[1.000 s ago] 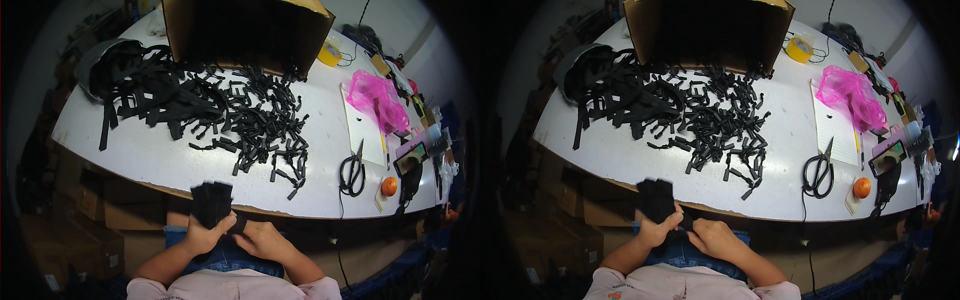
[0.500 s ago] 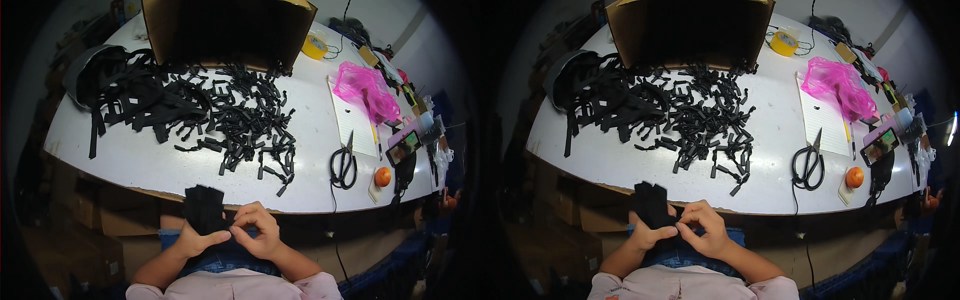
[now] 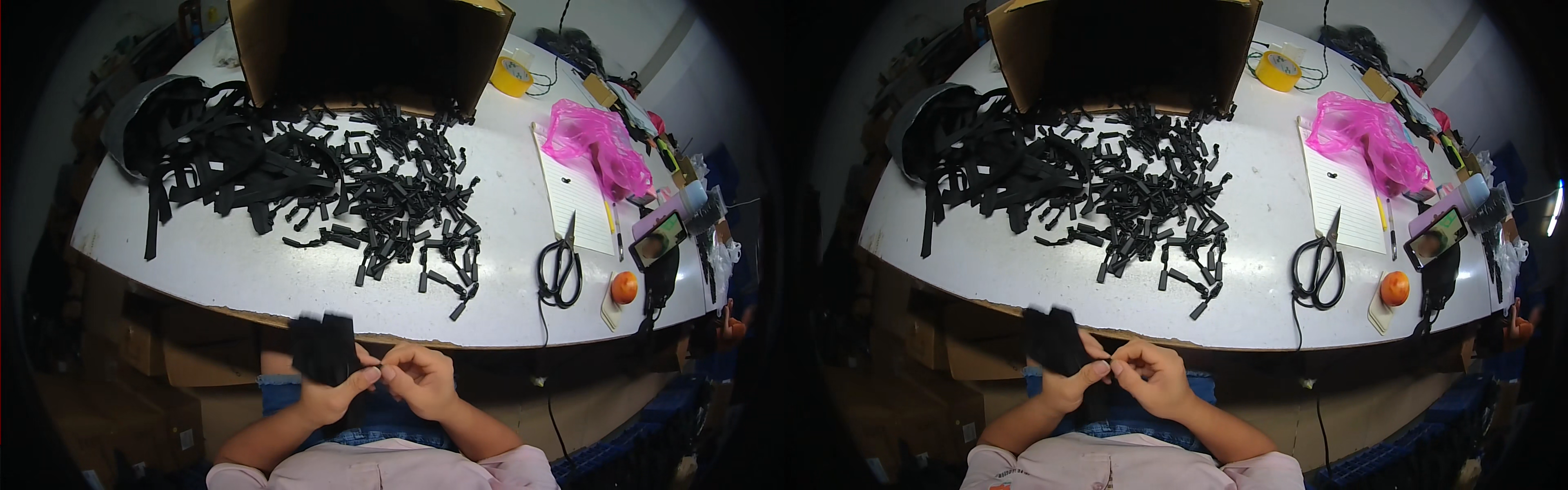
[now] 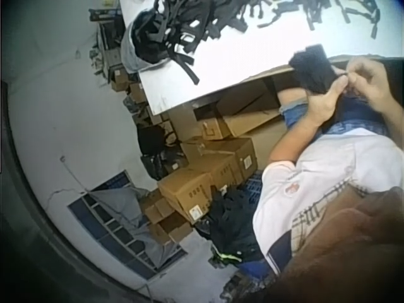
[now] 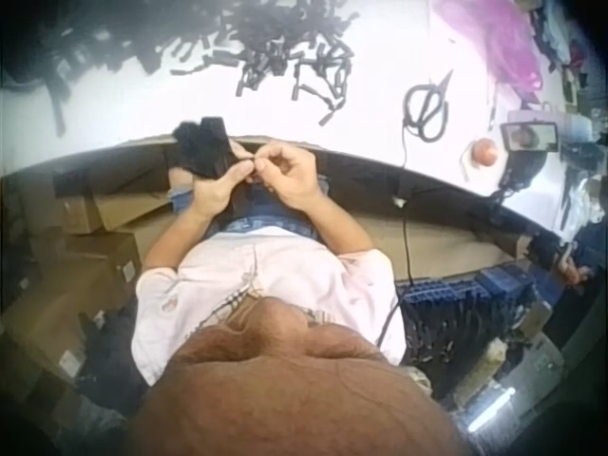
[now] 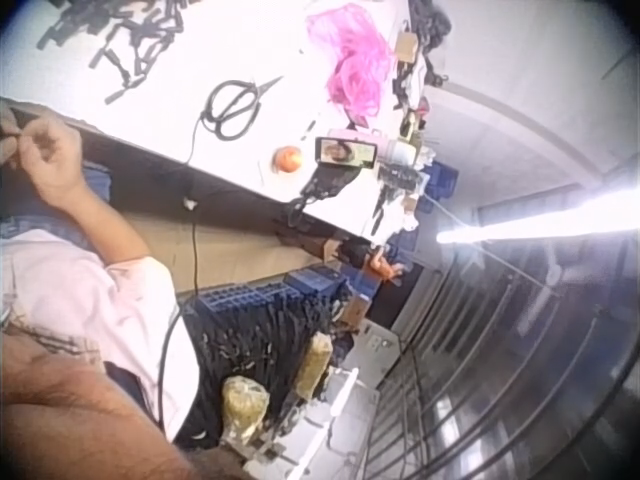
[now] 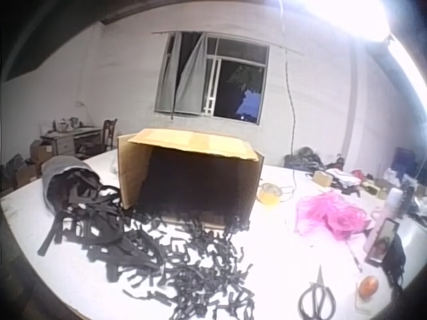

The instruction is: Assembling plastic buckles and clips onto precut black nylon straps at a workbench.

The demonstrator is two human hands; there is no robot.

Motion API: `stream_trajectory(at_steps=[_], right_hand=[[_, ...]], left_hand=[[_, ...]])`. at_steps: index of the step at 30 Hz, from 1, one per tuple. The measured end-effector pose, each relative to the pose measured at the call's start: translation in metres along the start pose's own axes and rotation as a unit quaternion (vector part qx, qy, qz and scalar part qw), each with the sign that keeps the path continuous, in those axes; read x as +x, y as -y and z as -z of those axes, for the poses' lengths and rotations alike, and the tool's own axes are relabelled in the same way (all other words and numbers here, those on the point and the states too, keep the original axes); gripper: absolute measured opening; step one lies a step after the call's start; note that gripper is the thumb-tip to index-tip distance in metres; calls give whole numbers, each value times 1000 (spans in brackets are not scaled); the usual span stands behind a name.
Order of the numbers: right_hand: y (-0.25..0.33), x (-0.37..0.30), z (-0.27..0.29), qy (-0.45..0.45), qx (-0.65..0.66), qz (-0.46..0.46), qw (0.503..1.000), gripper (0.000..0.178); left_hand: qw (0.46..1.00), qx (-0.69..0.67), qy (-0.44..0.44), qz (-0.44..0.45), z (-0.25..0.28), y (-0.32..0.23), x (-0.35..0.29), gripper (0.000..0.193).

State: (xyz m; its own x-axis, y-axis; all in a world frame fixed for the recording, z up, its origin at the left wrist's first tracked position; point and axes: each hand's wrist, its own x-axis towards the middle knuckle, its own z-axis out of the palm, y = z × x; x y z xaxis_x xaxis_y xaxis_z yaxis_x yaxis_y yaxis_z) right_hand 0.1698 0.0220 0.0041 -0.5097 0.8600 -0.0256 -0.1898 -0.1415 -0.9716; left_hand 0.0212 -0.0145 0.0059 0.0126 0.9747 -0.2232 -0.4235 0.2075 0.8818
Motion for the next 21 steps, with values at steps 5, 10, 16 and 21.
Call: stream_trajectory(at_steps=[5, 10, 16, 21], right_hand=[[4, -1, 7, 18, 196, -168, 966, 8], [23, 25, 39, -213, -579, 272, 738, 24], [36, 36, 60, -196, -671, 185, 691, 16], [38, 30, 46, -213, -470, 137, 845, 11]], left_hand=[[884, 278, 66, -370, 0, 2, 7, 13], [998, -56, 16, 19, 0, 1, 5, 16], [990, -99, -4, 101, -10, -8, 7, 18], [998, 31, -8, 47, -4, -3, 5, 19]])
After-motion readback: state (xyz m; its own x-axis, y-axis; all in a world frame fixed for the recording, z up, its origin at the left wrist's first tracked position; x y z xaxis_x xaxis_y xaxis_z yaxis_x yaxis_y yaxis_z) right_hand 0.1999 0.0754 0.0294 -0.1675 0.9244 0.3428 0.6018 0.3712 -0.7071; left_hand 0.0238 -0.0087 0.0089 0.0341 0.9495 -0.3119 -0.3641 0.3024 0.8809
